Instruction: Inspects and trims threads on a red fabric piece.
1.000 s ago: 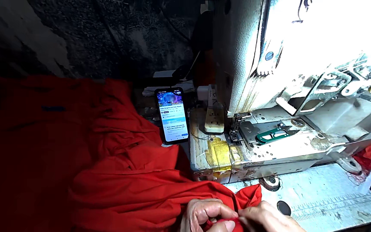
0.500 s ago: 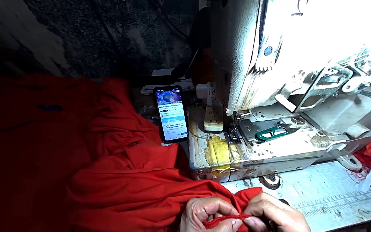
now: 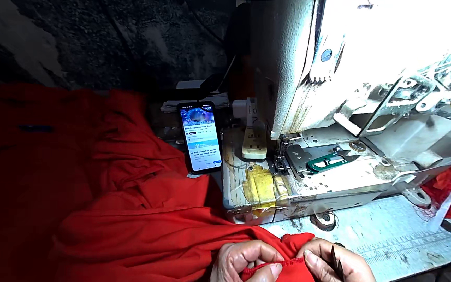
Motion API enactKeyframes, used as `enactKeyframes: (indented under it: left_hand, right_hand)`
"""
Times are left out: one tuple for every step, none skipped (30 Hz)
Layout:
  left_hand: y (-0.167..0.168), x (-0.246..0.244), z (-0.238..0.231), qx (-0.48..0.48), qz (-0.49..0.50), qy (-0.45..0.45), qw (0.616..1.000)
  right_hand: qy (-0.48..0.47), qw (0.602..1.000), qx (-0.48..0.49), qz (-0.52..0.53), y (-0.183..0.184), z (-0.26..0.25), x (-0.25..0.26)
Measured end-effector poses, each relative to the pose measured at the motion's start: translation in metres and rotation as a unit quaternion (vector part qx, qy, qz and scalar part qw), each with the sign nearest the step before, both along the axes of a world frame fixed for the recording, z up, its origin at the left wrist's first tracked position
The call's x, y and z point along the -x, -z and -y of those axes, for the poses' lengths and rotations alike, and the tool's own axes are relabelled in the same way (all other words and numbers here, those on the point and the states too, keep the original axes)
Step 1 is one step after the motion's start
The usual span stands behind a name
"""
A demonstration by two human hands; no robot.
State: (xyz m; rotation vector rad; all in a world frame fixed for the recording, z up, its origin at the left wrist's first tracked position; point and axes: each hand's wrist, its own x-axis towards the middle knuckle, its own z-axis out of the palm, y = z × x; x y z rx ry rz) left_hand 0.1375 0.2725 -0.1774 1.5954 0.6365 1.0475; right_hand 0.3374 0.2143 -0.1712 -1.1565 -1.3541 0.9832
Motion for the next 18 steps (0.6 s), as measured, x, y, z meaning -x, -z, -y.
enactKeyframes:
  left_hand:
    - [0.000, 0.000, 0.000, 0.001, 0.001, 0.001, 1.000]
    - [0.000, 0.000, 0.000, 0.000, 0.002, 0.002, 1.000]
    - [0.000, 0.000, 0.000, -0.001, 0.003, 0.003, 1.000]
    - [0.000, 0.001, 0.000, -0.002, 0.003, 0.004, 1.000]
    - [0.000, 0.001, 0.000, -0.002, 0.003, 0.004, 1.000]
    - [0.000, 0.001, 0.000, -0.004, 0.002, 0.003, 1.000]
    - [0.000, 0.001, 0.000, -0.005, 0.000, 0.001, 1.000]
    - [0.000, 0.001, 0.000, -0.008, -0.003, -0.001, 1.000]
    - [0.000, 0.001, 0.000, -0.010, -0.005, -0.002, 1.000]
    - [0.001, 0.001, -0.001, -0.012, -0.006, 0.001, 1.000]
    - [0.001, 0.002, -0.001, -0.013, -0.004, 0.006, 1.000]
    - [0.002, 0.002, -0.002, -0.014, -0.001, 0.011, 1.000]
    - [0.002, 0.002, -0.002, -0.013, -0.001, 0.012, 1.000]
    - [0.002, 0.003, -0.001, -0.012, -0.002, 0.011, 1.000]
    - [0.002, 0.003, -0.001, -0.010, -0.002, 0.010, 1.000]
    - [0.002, 0.002, -0.001, -0.009, -0.001, 0.009, 1.000]
    - [0.002, 0.002, -0.001, -0.012, -0.001, 0.009, 1.000]
    - [0.002, 0.002, -0.002, -0.014, -0.001, 0.009, 1.000]
  right_hand:
    - [0.007, 1.000, -0.006, -0.001, 0.000, 0.001, 0.000]
    - [0.019, 1.000, -0.018, -0.002, 0.000, 0.002, 0.001]
    - [0.036, 0.999, -0.032, -0.003, 0.001, 0.003, 0.000]
    - [0.058, 0.997, -0.052, 0.001, 0.001, 0.006, -0.001]
    - [0.084, 0.994, -0.071, 0.012, 0.002, 0.008, -0.003]
    - [0.111, 0.990, -0.087, 0.027, 0.002, 0.011, -0.006]
    - [0.129, 0.986, -0.095, 0.045, 0.002, 0.014, -0.009]
    - [0.135, 0.984, -0.100, 0.064, 0.001, 0.017, -0.012]
    - [0.130, 0.983, -0.104, 0.083, -0.001, 0.020, -0.014]
    - [0.117, 0.982, -0.110, 0.103, -0.002, 0.022, -0.015]
    - [0.104, 0.980, -0.119, 0.120, -0.004, 0.023, -0.014]
    - [0.094, 0.977, -0.134, 0.134, -0.003, 0.023, -0.011]
    - [0.084, 0.975, -0.151, 0.142, -0.002, 0.022, -0.007]
    - [0.079, 0.971, -0.168, 0.149, -0.001, 0.020, -0.003]
    - [0.076, 0.968, -0.182, 0.157, 0.001, 0.019, 0.000]
    - [0.077, 0.964, -0.198, 0.163, 0.002, 0.016, 0.002]
    - [0.077, 0.959, -0.211, 0.171, 0.002, 0.014, 0.003]
    - [0.078, 0.956, -0.220, 0.180, 0.003, 0.013, 0.003]
